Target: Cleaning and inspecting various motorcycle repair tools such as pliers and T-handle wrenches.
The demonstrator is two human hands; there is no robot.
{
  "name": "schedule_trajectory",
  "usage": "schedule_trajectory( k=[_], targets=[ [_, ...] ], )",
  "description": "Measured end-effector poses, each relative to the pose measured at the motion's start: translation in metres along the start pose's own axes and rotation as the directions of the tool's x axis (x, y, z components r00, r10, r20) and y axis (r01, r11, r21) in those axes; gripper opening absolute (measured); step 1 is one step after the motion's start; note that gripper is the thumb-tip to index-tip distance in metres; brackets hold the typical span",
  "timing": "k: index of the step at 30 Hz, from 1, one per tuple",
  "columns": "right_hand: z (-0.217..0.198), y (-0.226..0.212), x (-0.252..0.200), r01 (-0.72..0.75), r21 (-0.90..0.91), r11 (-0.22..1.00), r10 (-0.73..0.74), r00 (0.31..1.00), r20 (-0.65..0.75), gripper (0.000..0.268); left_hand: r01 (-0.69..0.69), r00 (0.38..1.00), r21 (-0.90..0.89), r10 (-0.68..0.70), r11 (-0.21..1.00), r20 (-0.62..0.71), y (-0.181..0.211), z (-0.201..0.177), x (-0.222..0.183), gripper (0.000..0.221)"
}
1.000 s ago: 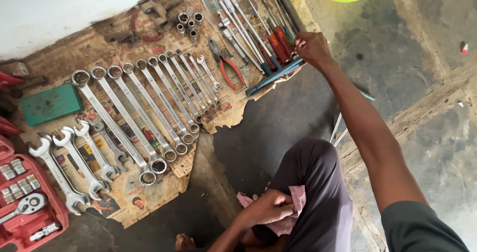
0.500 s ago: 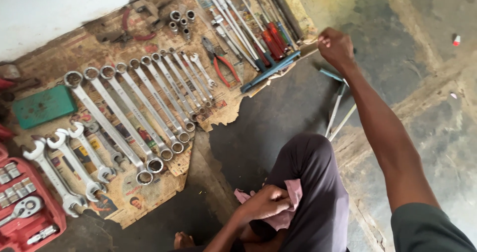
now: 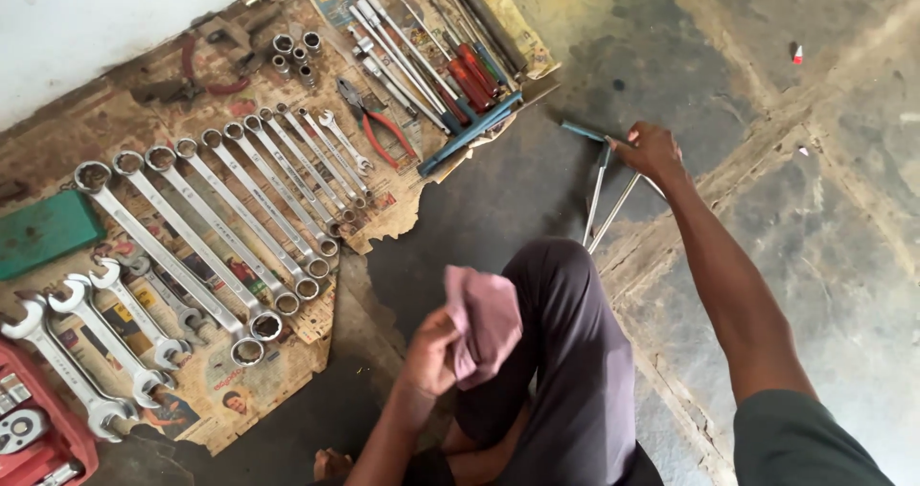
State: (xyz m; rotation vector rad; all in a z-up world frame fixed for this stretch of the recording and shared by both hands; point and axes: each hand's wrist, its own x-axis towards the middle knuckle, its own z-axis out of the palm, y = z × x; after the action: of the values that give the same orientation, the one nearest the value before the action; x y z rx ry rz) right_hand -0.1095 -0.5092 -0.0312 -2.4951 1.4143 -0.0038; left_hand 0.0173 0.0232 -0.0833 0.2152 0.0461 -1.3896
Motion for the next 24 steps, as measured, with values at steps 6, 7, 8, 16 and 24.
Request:
schedule_trajectory(
  k=[6,7,8,16,24],
  targets=[
    [0.025,0.022,-0.020,0.210,-0.170,0.963,-0.236,0.960,-0.150,0.050,-0.036,0.965,0.008,0.037,0.999,-0.259,0.019,0.042,0.007,0.052],
    [0.025,0.021,-0.019,0.209,-0.170,0.963,-0.235,0.960,-0.151,0.050,-0.035,0.965,0.008,0.036,0.999,-0.259,0.015,0.030,0.008,0.052],
    [0.025,0.020,-0.020,0.219,-0.185,0.958,-0.246,0.959,-0.137,0.048,-0.023,0.979,0.052,0.033,0.998,-0.203,0.010,0.018,0.007,0.053],
    [0.011,0.021,-0.025,0.115,-0.207,0.972,-0.132,0.989,-0.068,0.038,0.045,0.999,0.198,-0.039,0.979,-0.035,0.010,0.043,0.008,0.068],
    [0.045,0.065,-0.019,0.186,-0.558,0.809,-0.377,0.892,-0.249,0.054,0.100,0.995,0.277,-0.104,0.956,-0.003,0.009,0.062,0.009,0.079]
  ],
)
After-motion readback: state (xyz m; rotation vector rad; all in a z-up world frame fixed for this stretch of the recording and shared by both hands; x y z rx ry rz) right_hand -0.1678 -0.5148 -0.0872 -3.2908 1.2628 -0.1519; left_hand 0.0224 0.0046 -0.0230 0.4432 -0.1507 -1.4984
